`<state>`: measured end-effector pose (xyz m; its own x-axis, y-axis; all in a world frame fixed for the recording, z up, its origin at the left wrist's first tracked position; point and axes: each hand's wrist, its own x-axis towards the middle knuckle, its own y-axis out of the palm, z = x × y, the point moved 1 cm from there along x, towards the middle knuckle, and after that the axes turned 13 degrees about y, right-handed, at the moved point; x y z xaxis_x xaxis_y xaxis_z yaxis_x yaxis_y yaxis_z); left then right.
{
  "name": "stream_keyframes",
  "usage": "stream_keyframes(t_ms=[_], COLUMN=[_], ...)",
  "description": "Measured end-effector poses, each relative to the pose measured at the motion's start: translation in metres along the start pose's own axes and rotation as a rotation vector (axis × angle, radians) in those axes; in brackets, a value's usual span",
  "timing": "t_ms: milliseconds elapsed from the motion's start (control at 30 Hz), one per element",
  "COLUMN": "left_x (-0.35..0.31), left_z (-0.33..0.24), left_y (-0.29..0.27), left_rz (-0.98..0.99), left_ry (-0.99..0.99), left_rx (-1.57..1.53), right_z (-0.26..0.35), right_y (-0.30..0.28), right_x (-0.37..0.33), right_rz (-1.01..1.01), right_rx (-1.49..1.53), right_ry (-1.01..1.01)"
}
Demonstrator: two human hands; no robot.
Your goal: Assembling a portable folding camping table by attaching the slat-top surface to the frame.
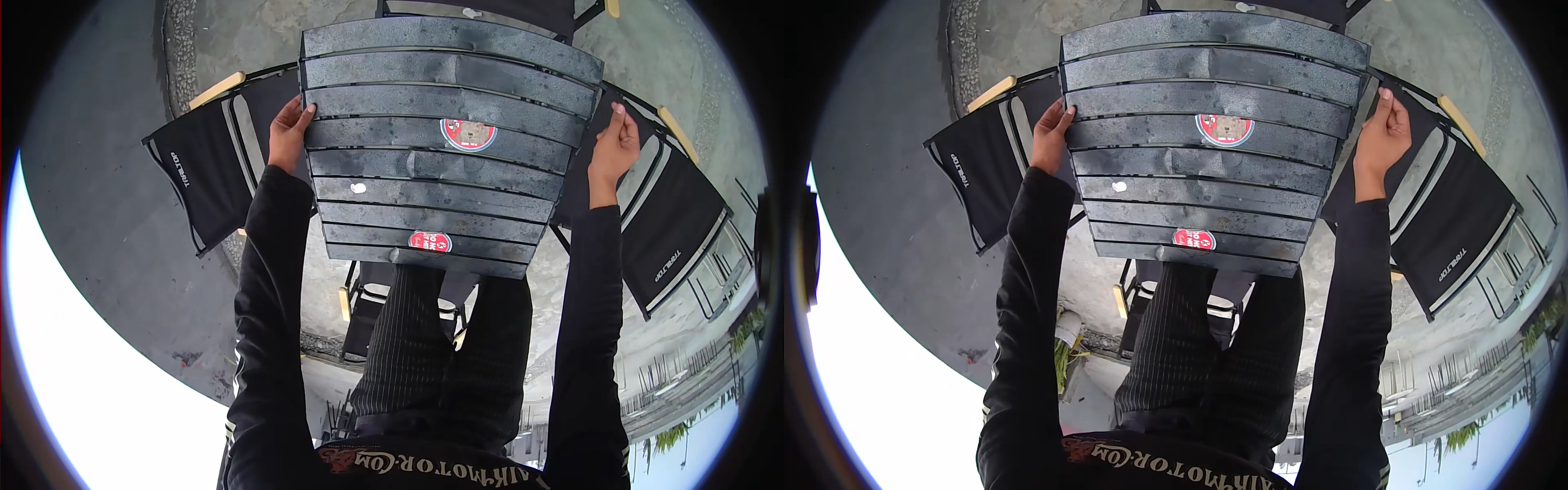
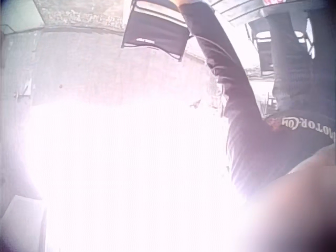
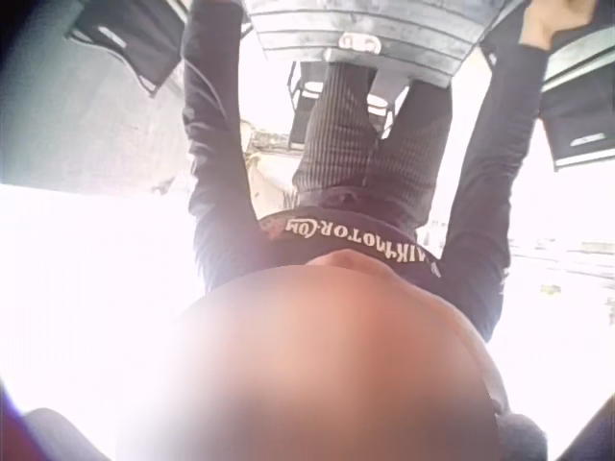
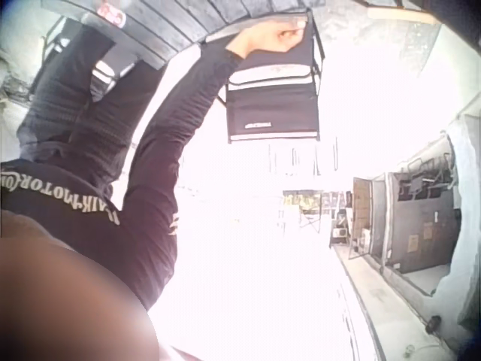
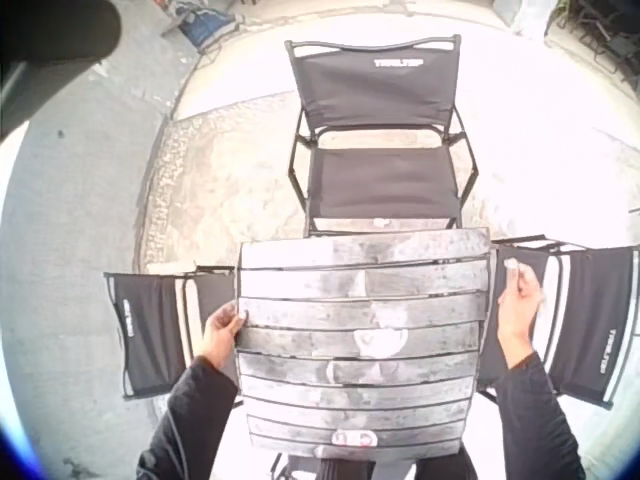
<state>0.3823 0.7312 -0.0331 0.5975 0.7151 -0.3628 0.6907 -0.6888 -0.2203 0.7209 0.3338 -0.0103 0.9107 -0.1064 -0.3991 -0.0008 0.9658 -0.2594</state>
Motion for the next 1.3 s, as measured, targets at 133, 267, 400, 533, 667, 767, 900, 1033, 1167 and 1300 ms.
stream_keyframes(t_ms=[133, 267, 400, 533, 667, 767, 900, 1033, 1167, 1300], left_x=[-0.002, -0.004, -0.005, -0.007, -0.007, -0.008, -0.007, -0.008, -0.011, -0.019], left_z=[0.004, 0.005, 0.001, 0.004, 0.01, 0.022, 0.022, 0.025, 0.022, 0.033], left_y=[0.002, 0.009, 0.017, 0.006, 0.0, 0.0, 0.006, 0.005, 0.005, 0.001], left_rz=[-0.065, -0.196, -0.232, -0.138, -0.099, -0.09, -0.077, -0.105, -0.11, -0.118], left_ry=[0.006, 0.071, 0.083, 0.081, 0.053, 0.046, -0.017, -0.033, -0.108, -0.166], left_rx=[-0.1, -0.146, -0.163, -0.081, -0.087, -0.282, -0.496, -0.469, -0.554, -0.836], right_z=[0.033, 0.063, 0.064, 0.052, 0.027, 0.011, -0.001, -0.001, 0.002, 0.003], right_y=[0.064, 0.177, 0.266, 0.314, 0.309, 0.283, 0.27, 0.277, 0.284, 0.292], right_x=[-0.052, -0.118, -0.152, -0.173, -0.189, -0.204, -0.213, -0.219, -0.208, -0.215], right_rz=[0.277, 0.719, 1.005, 0.969, 1.0, 0.882, 0.757, 0.729, 0.767, 0.782], right_rx=[-0.255, -0.639, -0.76, -0.95, -1.174, -1.101, -1.145, -1.17, -1.17, -1.209], right_ry=[-0.165, -0.519, -0.831, -1.22, -1.005, -0.938, -1.03, -1.073, -1.072, -1.049])
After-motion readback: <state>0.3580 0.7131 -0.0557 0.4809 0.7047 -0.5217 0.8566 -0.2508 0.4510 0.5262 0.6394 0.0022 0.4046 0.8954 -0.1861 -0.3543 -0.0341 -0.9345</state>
